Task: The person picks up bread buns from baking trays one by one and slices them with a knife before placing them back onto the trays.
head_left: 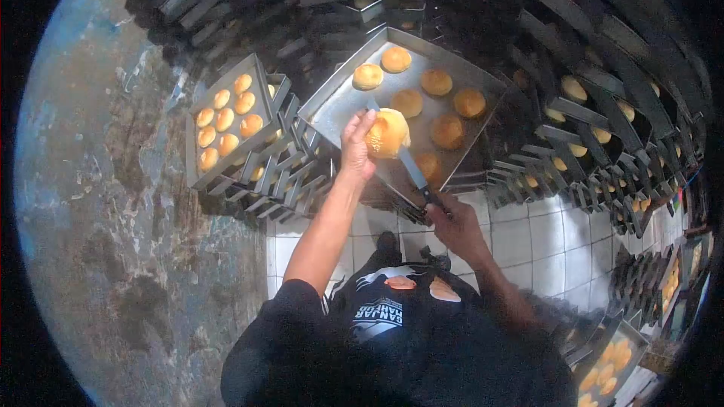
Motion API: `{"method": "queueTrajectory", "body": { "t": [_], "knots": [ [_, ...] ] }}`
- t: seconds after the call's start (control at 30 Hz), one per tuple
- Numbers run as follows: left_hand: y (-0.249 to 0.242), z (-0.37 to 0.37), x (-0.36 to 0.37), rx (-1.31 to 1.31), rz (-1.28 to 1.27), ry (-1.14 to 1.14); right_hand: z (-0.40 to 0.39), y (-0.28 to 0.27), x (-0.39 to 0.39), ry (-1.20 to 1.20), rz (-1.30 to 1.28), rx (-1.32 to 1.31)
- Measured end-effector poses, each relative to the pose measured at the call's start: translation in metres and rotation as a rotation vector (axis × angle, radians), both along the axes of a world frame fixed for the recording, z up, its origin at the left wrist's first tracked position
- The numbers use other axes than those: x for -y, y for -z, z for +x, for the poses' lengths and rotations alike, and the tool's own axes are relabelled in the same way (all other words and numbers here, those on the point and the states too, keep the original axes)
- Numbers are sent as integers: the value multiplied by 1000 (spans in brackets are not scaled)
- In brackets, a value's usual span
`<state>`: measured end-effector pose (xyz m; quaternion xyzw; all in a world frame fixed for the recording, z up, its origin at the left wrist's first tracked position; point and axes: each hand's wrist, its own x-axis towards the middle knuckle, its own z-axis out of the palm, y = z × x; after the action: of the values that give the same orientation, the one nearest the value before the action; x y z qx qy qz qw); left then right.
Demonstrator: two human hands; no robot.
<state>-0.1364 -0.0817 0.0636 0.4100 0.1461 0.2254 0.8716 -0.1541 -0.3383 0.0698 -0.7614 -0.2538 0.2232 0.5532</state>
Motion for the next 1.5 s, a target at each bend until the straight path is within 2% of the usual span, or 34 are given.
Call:
{"method": "queueTrajectory", "body": {
  "t": [0.1,0.17,0.2,0.27,0.3,0.37,0.47,0.6,0.67,0.77,0.83,1.0,1.1,1.13,1.17,1.23,1.3,1.33,1.4,1.43,1.5],
  "knots": [
    [6,2,31,-26,-4,-18,2,1,-7,44,-59,-134],
    [12,6,39,-66,-11,-37,23,15,-24,30,0,101],
    [12,10,35,-65,-21,-66,23,19,-25,32,1,100],
    [10,16,16,-5,-26,-47,23,25,-28,90,118,371],
    [6,15,10,-4,-27,-53,17,19,-21,85,119,372],
    [-1,11,2,-16,-68,-62,1,0,-2,-29,0,-35],
    [10,5,17,-48,-87,-59,3,-2,-13,-28,-51,-170],
    [26,13,22,-80,-87,-104,26,22,-46,6,101,10],
    [22,21,-2,-53,-122,-119,25,20,-46,-61,5,-10],
    [18,22,-33,-36,-105,-141,1,25,-35,-18,54,-54],
    [25,23,-28,-38,-84,-134,5,23,-44,-34,-14,-80],
    [43,35,-26,-105,-158,-176,32,32,-93,-55,184,-185],
    [44,46,-63,-112,-201,-248,13,35,-93,-30,147,-224],
    [56,50,-85,-112,-151,-269,8,22,-82,-69,101,-370],
    [63,53,-103,-114,-103,-290,5,27,-74,-71,95,-373],
    [57,57,-133,-64,-120,-337,-1,37,-57,-88,50,-189],
    [65,60,-171,-178,45,-285,-2,30,-43,-59,-41,-205],
    [69,62,-187,-181,39,-280,-3,27,-36,-36,-131,-223],
    [73,67,-209,-376,426,-139,-4,36,-25,21,-109,-280],
    [73,69,-213,-376,421,-131,-4,39,-23,72,-79,-332],
    [74,75,-217,-649,1385,-219,-4,35,-22,121,-76,-390]
  ]
}}
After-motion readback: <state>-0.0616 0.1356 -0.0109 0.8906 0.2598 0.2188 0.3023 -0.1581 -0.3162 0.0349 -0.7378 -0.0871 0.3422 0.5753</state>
